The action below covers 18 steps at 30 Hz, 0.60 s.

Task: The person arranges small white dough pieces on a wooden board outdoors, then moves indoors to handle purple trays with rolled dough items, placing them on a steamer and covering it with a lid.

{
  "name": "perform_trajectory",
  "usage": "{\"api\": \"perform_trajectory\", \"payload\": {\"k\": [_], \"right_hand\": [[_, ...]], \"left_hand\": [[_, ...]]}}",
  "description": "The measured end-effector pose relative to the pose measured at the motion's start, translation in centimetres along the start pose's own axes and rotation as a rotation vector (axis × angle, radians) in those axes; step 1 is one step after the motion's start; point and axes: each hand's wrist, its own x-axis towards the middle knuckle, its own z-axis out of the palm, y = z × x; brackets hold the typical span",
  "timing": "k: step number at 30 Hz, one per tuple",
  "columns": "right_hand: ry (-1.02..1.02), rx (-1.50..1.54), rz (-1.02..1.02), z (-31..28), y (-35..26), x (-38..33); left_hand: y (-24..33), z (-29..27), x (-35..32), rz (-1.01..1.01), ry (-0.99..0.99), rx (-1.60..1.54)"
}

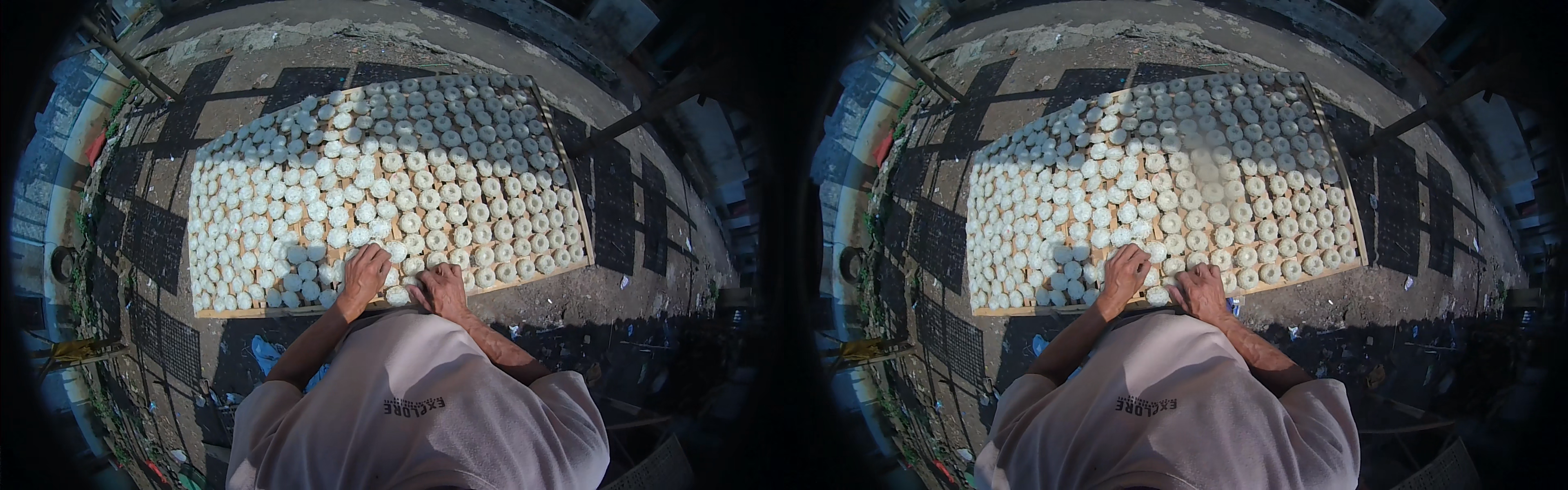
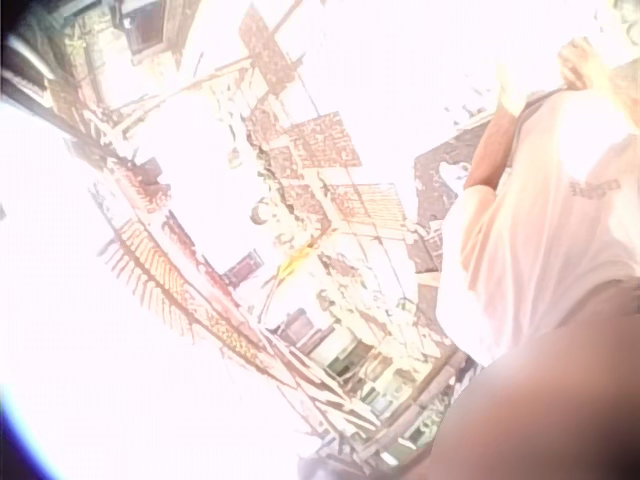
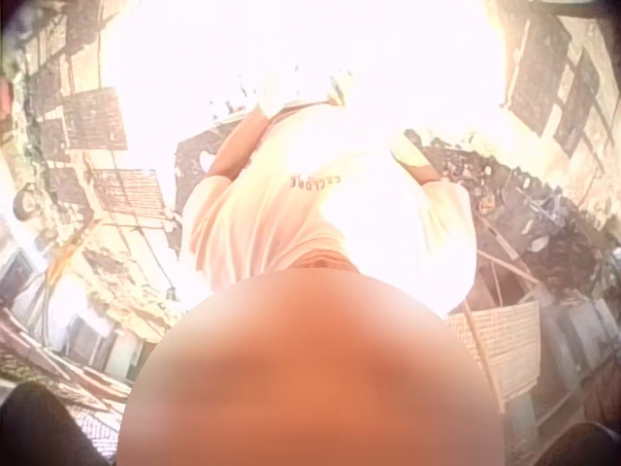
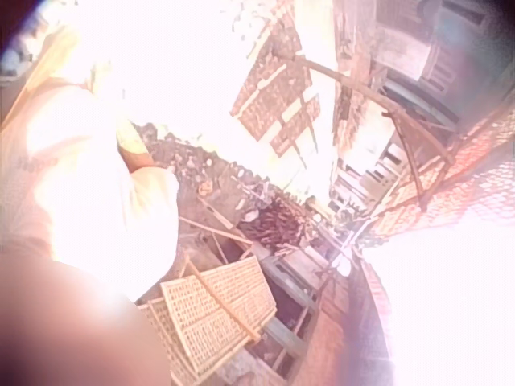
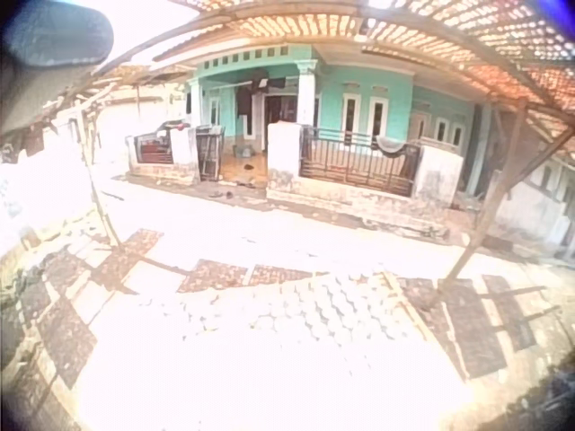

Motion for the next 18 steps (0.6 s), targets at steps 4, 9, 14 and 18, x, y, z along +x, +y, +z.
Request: {"api": "perform_trajectory", "payload": {"k": [4, 9, 14, 18], "right_hand": [[0.117, 0.021, 0.041, -0.9, 0.2, -0.8], [0.263, -0.046, 0.319, -4.2, 4.6, -3.1], [0.086, -0.194, 0.118, -6.5, 7.9, -1.5], [-0.106, -0.201, 0.064, -5.5, 8.2, 0.6]], "left_hand": [[0.9, -1.1, 1.1, -0.089, -0.036, -0.041], [6.1, -2.5, 2.4, -0.047, -0.069, -0.169], [8.5, 3.1, 3.0, -0.01, -0.191, -0.012], [9.3, 4.5, 3.8, -0.072, -0.292, 0.094]]}}
